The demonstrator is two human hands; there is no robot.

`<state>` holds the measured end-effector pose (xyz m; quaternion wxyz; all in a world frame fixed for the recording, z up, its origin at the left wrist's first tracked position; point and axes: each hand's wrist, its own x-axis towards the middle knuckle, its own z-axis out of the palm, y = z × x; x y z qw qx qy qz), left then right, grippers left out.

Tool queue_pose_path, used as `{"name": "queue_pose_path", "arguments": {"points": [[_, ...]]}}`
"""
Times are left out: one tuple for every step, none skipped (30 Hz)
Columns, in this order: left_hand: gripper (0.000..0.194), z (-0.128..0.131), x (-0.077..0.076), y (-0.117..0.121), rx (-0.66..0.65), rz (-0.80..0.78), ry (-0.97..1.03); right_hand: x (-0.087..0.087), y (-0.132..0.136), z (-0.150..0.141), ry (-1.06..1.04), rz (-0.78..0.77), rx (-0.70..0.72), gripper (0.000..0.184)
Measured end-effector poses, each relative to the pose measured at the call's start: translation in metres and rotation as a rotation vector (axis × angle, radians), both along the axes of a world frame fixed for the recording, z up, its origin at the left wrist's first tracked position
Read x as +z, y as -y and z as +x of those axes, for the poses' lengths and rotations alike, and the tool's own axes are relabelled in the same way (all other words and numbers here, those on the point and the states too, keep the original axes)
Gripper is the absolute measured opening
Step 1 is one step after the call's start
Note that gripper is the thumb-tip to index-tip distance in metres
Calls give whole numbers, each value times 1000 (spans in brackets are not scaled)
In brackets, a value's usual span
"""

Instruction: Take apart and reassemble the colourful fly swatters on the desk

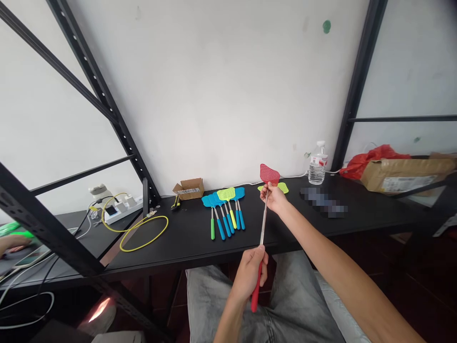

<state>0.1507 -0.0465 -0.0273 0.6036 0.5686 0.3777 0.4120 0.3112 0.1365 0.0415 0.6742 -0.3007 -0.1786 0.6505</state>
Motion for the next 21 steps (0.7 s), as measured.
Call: {"name": "queue_pose_path", "arguments": {"points": [[49, -3, 0, 1, -2, 9, -41, 0, -2, 3, 7, -6, -14, 29], [49, -7, 0, 2, -6, 21, -80, -1, -4, 5, 19, -11, -26, 28], [48, -10, 0, 3, -12, 33, -118, -2, -5, 7, 33, -16, -36, 28], [48, -13, 1, 3, -18, 48, -152, -2, -6, 8, 45, -19, -45, 27], [48, -16, 3, 4, -20, 65, -182, -3, -7, 9, 54, -18, -51, 27], [48, -18, 4, 5, -22, 80, -211, -4, -7, 9, 58, -12, -57, 26], [48, -20, 6, 5, -23, 91, -238, -5, -6, 9, 60, -3, -61, 26], [48, -22, 7, 6, -25, 99, -259, -6, -5, 8, 63, 9, -61, 26], [48, -23, 8, 7, -25, 104, -276, -7, -3, 8, 72, 23, -59, 27], [48, -24, 8, 8, -24, 108, -287, -8, -1, 7, 87, 36, -54, 27], [47, -25, 8, 8, -21, 109, -291, -8, 1, 6, 105, 46, -46, 27], [47, -25, 7, 8, -18, 110, -292, -8, 4, 5, 124, 54, -36, 27], [46, -26, 6, 8, -14, 113, -290, -8, 8, 4, 140, 65, -23, 26], [46, -25, 4, 7, -6, 117, -288, -7, 11, 3, 153, 80, -7, 26], [45, -25, 3, 5, 5, 123, -285, -7, 15, 1, 166, 100, 12, 26], [45, -24, 1, 4, 19, 132, -278, -8, 19, -2, 180, 123, 33, 27], [45, -22, 1, 2, 35, 140, -267, -8, 24, -6, 197, 151, 55, 28], [44, -20, 0, -1, 51, 148, -252, -10, 29, -10, 217, 179, 77, 29], [44, -18, 1, -3, 68, 154, -236, -12, 35, -16, 239, 205, 99, 32], [43, -15, 2, -6, 83, 158, -219, -14, 41, -22, 263, 229, 122, 34], [42, -13, 4, -8, 96, 157, -202, -17, 47, -28, 290, 254, 147, 37]]}}
